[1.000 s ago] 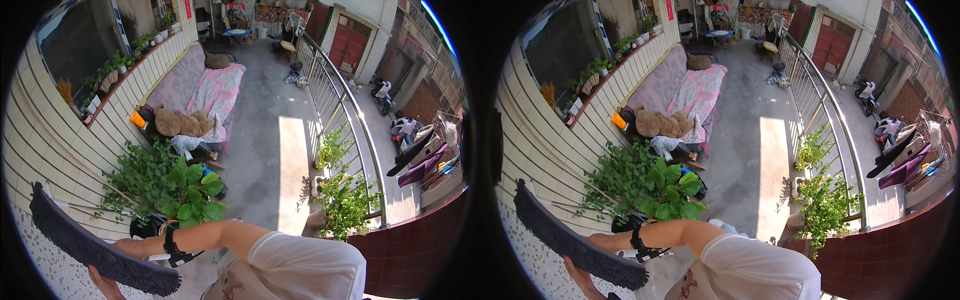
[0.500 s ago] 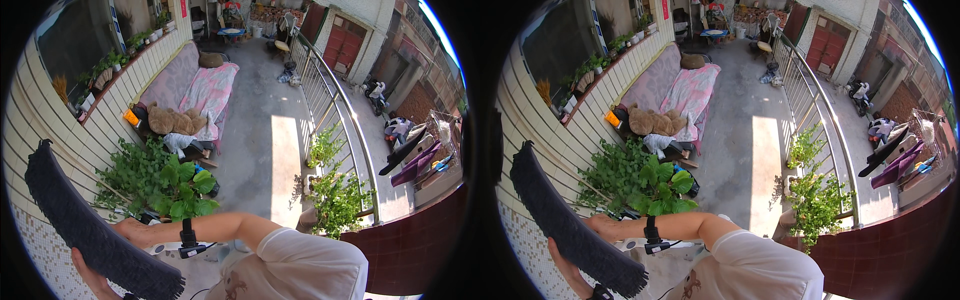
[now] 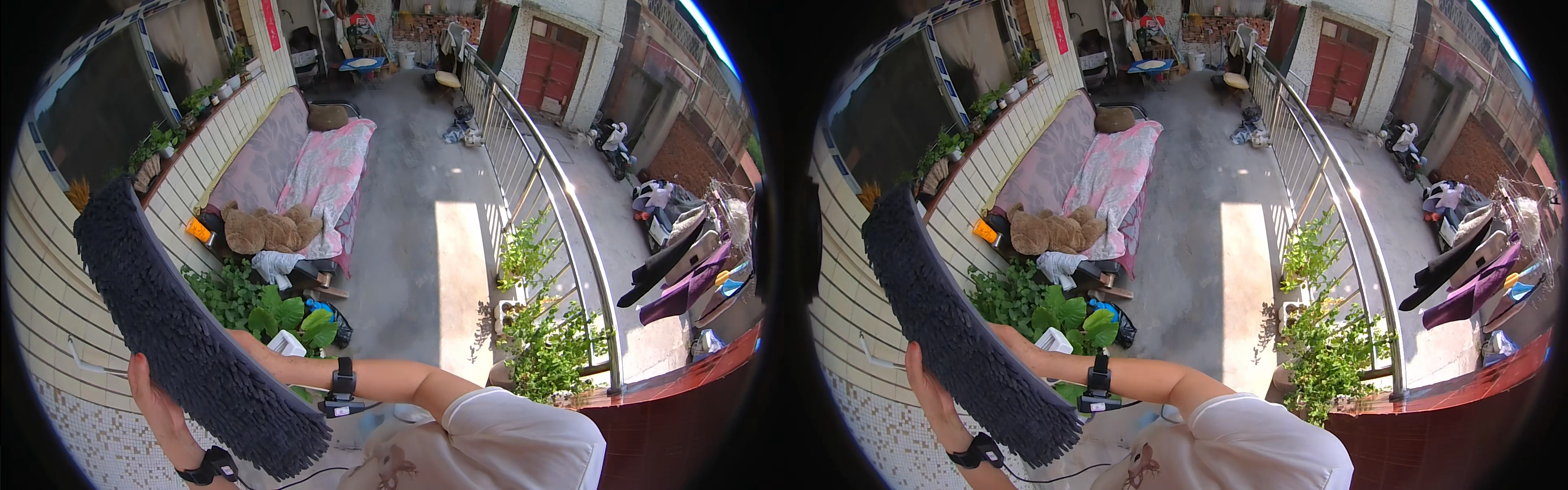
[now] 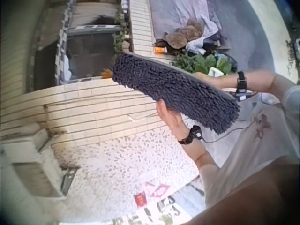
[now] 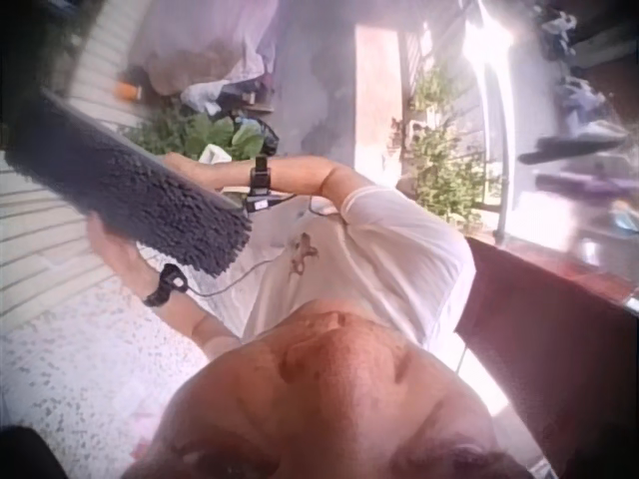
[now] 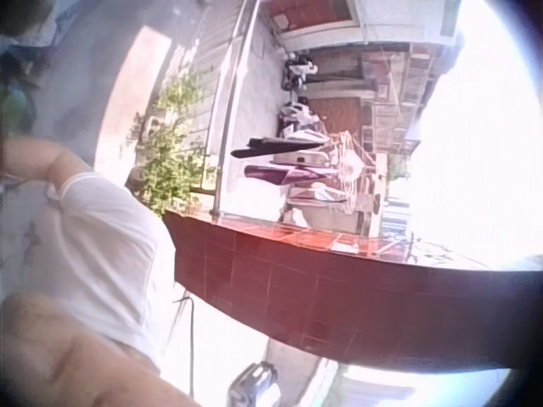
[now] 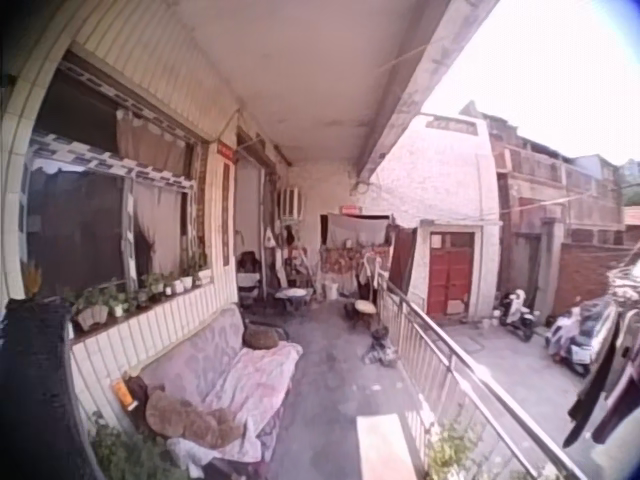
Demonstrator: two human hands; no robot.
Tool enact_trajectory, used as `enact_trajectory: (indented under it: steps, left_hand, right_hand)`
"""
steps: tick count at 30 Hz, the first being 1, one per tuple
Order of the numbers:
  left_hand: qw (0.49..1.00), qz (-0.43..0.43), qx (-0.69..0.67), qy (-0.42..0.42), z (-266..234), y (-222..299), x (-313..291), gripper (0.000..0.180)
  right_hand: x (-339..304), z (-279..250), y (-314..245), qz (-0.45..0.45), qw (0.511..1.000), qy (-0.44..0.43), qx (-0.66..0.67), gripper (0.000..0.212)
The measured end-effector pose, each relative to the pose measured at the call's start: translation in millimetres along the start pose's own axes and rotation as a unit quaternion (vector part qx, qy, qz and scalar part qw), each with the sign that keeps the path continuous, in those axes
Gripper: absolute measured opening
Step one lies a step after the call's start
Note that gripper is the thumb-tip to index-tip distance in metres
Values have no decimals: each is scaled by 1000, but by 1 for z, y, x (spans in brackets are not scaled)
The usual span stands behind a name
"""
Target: The person retrieves a mop handle and a mop head from a cluttered room, then moves to a balcony. They dip the mop head into a bucket of water, wring it out, and attach it to the mop handle. The person then adjusts the mop head on the handle to ensure it is secure.
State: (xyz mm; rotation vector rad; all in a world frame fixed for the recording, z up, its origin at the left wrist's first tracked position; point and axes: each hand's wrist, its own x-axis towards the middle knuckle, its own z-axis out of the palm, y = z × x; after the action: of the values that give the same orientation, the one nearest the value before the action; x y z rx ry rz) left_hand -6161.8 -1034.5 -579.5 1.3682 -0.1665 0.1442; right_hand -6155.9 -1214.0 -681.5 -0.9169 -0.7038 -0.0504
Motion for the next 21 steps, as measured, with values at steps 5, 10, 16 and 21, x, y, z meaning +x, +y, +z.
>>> enact_trajectory:
  steps: [5,10,16,21]
  left_hand:
    - [984,-78,-130,-94,113,-25,25,40]
    - [941,-204,-187,-193,204,-55,47,42]
    - [953,-168,-185,-174,273,-107,44,30]
    - [945,-157,-204,-200,293,-112,28,29]
  right_hand:
    - [-19,-73,-54,-51,993,20,-108,48]
    - [-48,-140,-87,-77,980,118,-144,45]
    - [-80,-174,-138,-78,957,200,-193,39]
    - [-100,-187,-146,-62,931,254,-256,34]
